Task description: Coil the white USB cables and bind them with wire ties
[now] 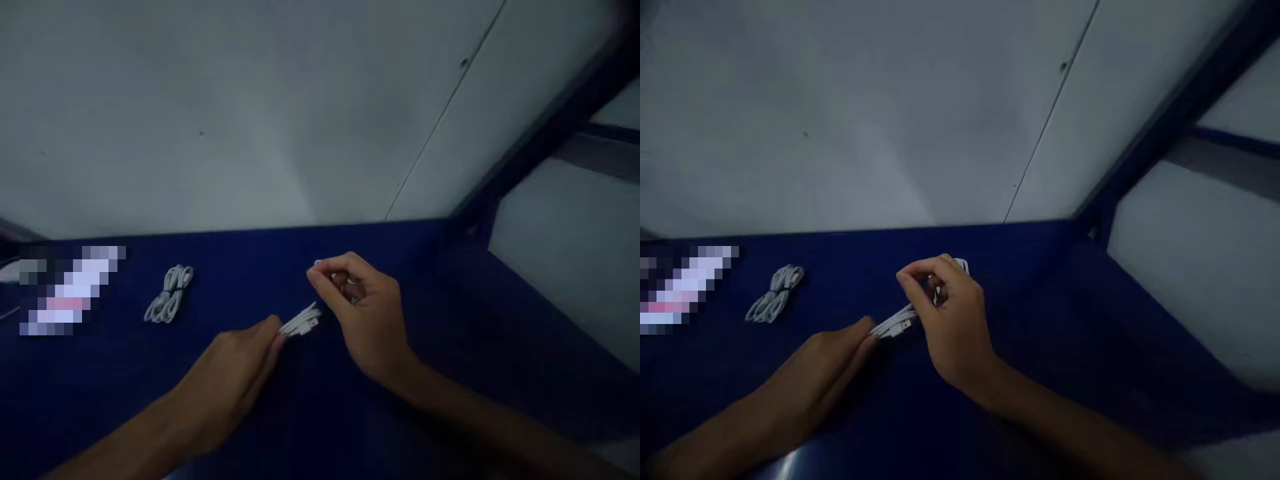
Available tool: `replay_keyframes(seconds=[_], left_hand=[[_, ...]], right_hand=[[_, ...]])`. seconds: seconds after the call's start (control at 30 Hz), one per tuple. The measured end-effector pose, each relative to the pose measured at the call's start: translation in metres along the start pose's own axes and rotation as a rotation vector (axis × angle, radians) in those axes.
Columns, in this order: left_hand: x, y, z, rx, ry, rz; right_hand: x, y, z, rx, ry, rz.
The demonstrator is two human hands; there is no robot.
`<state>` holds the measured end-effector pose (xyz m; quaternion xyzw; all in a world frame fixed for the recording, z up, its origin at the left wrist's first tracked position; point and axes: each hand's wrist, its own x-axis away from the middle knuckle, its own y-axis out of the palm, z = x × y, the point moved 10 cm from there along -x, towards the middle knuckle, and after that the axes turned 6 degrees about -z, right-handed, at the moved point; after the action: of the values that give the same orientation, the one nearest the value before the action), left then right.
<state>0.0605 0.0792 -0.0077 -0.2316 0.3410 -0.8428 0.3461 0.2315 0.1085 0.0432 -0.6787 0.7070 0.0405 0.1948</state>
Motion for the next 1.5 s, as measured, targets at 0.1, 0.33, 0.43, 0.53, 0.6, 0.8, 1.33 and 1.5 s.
replay_keyframes(seconds=[0.1,0.33,0.43,0.53,0.6,0.8,1.33,1.5], left_hand=[[-0.002,-0.003,0.008,0.013,0.035,0.001],[-0.002,-0.006,0.016,-0.027,0.088,0.021],[-0.004,-0.007,0.014,-0.050,0.074,0.024],[-0.004,-0.009,0.012,-0.072,0.051,0.030],[-0.004,-0.009,0.011,-0.077,0.047,0.031],[-0.003,-0.008,0.005,-0.036,0.011,0.016],[0.006,-0.027,-0.030,0.540,-0.198,0.265],[0.012,-0.015,-0.052,0.835,-0.383,0.299]], right_hand=[[-0.003,0.002,0.002,0.036,0.010,-0.037],[-0.008,0.004,0.011,0.054,0.079,-0.125],[-0.009,0.009,0.010,0.050,0.106,-0.206],[-0.008,0.016,0.008,0.060,0.110,-0.279],[-0.006,0.020,0.007,0.095,0.114,-0.317],[-0.003,0.026,0.009,0.117,0.148,-0.390],[-0.001,0.027,0.000,0.133,0.076,-0.380],[-0.001,0.026,-0.001,0.135,0.083,-0.363]])
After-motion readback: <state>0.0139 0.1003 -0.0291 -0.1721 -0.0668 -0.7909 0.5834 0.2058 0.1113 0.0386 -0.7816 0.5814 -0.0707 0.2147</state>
